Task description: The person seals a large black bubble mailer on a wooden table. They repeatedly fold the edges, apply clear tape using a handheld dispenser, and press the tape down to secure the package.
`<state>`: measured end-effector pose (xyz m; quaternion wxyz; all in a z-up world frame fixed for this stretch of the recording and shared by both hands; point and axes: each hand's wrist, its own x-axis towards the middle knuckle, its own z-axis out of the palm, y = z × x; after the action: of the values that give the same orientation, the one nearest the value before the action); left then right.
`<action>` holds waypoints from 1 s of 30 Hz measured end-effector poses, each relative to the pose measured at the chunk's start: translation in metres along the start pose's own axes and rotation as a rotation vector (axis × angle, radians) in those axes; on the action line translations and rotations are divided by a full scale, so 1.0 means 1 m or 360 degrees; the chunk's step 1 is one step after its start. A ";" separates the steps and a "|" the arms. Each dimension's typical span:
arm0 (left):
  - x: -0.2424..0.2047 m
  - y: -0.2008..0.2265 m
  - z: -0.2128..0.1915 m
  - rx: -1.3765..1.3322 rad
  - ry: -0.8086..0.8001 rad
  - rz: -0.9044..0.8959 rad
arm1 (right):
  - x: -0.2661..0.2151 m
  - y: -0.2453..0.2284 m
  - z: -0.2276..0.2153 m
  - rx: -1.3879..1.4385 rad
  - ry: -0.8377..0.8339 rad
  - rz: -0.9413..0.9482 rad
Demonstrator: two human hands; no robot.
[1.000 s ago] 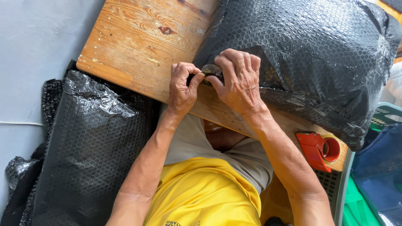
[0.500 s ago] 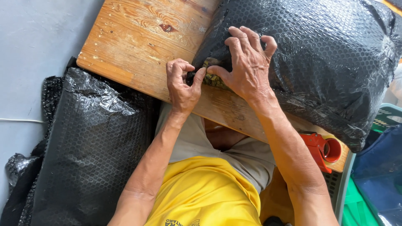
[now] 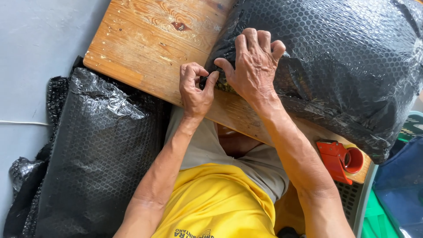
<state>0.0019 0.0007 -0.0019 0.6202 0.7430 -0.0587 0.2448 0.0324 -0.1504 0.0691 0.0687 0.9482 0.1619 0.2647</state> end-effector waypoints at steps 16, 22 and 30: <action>-0.001 -0.029 -0.006 0.0353 -0.0499 0.0424 | -0.010 0.036 -0.002 0.0497 -0.0216 -0.0201; -0.002 -0.019 -0.002 -0.0145 -0.0359 -0.0097 | -0.009 0.035 -0.014 0.0714 -0.0145 -0.0139; 0.010 -0.015 0.012 -0.0198 -0.0150 -0.0285 | -0.008 0.027 -0.003 0.0485 -0.0241 -0.0114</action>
<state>0.0202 -0.0049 -0.0123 0.6810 0.7160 -0.0362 0.1489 0.0316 -0.1780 0.0735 -0.0543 0.9585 0.2280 0.1624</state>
